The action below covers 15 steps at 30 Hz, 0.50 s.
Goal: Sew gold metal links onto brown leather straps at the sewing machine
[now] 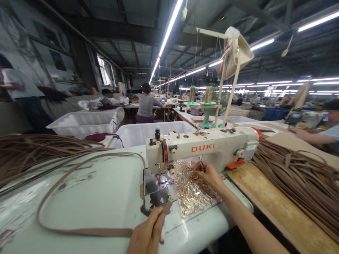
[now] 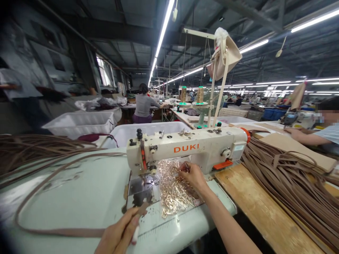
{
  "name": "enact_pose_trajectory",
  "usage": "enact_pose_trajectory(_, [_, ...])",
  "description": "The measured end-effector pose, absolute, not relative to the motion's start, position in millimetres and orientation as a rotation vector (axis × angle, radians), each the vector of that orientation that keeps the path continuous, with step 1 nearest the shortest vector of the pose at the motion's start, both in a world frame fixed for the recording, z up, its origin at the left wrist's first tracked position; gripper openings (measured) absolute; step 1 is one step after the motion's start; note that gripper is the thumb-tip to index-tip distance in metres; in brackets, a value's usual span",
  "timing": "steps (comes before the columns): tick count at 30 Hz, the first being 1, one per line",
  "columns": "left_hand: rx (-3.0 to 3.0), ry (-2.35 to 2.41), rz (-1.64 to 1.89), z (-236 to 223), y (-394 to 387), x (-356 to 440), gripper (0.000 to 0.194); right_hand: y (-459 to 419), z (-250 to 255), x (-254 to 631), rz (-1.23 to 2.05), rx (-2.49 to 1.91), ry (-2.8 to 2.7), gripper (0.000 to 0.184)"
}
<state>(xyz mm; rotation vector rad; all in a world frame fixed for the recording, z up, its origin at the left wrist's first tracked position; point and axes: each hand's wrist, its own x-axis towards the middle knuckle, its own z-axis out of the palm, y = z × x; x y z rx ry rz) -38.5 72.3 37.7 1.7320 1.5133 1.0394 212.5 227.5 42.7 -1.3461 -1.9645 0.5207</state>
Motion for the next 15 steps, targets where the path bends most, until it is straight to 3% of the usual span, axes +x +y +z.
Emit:
enact_pose_trajectory(8, [1.876,1.616,0.987,24.0,65.6,-30.7,0.028,132.9,45.2,153.6,1.117,-1.041,-1.652,0.024])
enact_pose_trajectory(15, [2.046,1.709,1.098,6.5,62.9,-40.8,0.023,100.6,40.3,132.6,1.033,-1.025,-1.685,0.020])
